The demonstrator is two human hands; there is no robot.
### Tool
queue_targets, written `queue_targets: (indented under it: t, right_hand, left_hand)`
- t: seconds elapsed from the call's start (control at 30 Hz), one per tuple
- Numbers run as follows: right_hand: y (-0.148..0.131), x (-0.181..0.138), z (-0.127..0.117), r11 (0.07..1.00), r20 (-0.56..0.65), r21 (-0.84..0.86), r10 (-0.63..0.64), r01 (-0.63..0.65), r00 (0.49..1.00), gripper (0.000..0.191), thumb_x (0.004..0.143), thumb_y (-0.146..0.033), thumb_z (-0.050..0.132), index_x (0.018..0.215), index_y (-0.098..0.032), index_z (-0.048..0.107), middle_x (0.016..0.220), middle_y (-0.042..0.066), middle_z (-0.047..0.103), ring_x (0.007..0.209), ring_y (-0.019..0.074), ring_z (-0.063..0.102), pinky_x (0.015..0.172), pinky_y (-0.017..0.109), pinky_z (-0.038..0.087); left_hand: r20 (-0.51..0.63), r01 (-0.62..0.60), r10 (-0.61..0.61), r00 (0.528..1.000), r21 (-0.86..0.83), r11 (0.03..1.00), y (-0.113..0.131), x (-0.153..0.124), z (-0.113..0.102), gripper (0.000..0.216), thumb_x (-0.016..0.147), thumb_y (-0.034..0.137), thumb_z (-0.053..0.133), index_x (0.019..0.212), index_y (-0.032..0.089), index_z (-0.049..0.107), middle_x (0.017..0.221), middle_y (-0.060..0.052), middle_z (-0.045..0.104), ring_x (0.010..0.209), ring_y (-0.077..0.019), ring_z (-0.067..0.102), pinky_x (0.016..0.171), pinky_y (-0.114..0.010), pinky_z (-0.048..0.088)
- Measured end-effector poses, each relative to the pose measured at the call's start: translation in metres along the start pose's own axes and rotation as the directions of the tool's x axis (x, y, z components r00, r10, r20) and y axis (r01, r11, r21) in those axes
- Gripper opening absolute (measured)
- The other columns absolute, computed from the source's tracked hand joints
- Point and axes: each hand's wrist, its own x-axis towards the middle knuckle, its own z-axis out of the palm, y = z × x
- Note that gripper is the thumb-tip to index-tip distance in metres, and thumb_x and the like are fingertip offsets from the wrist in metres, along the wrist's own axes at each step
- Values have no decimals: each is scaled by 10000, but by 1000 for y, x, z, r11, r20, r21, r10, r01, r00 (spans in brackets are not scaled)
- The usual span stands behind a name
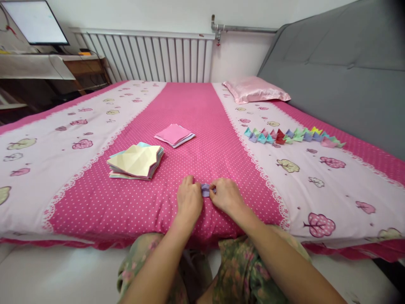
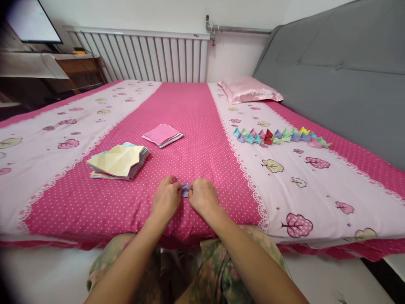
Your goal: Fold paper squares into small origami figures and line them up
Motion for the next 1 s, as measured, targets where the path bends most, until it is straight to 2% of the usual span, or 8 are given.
queue_targets:
  t: [0.17, 0.63, 1.0]
  right_hand:
    - [-4, 0, 0, 999, 9, -48, 12, -11, 1000, 200, 781, -222, 488, 794, -154, 675, 858, 115, 656, 773, 218, 614, 669, 297, 423]
    - [-2, 9, 6, 996, 35, -66, 54, -52, 998, 156, 786, -276, 519, 782, -176, 638, 870, 69, 630, 800, 206, 600, 617, 280, 398]
    - [-8, 4, 5, 991, 67, -133, -19, 28, 998, 198, 834, -174, 419, 858, -129, 611, 906, 106, 600, 823, 208, 577, 638, 291, 392]
  left_hand:
    - [6, -9, 8, 1000, 23, 1000, 0, 0, 0, 254, 812, 165, 400, 727, 142, 638, 917, -93, 549, 895, -203, 490, 767, -312, 391]
    - [51, 8, -7, 999, -15, 1000, 1, 1, 3, 309, 835, 163, 341, 752, 112, 635, 941, -113, 569, 903, -207, 491, 781, -317, 375]
    - [69, 15, -15, 997, 6, 1000, 5, 0, 2, 302, 835, 158, 326, 790, 111, 620, 949, -111, 570, 912, -208, 488, 795, -319, 379]
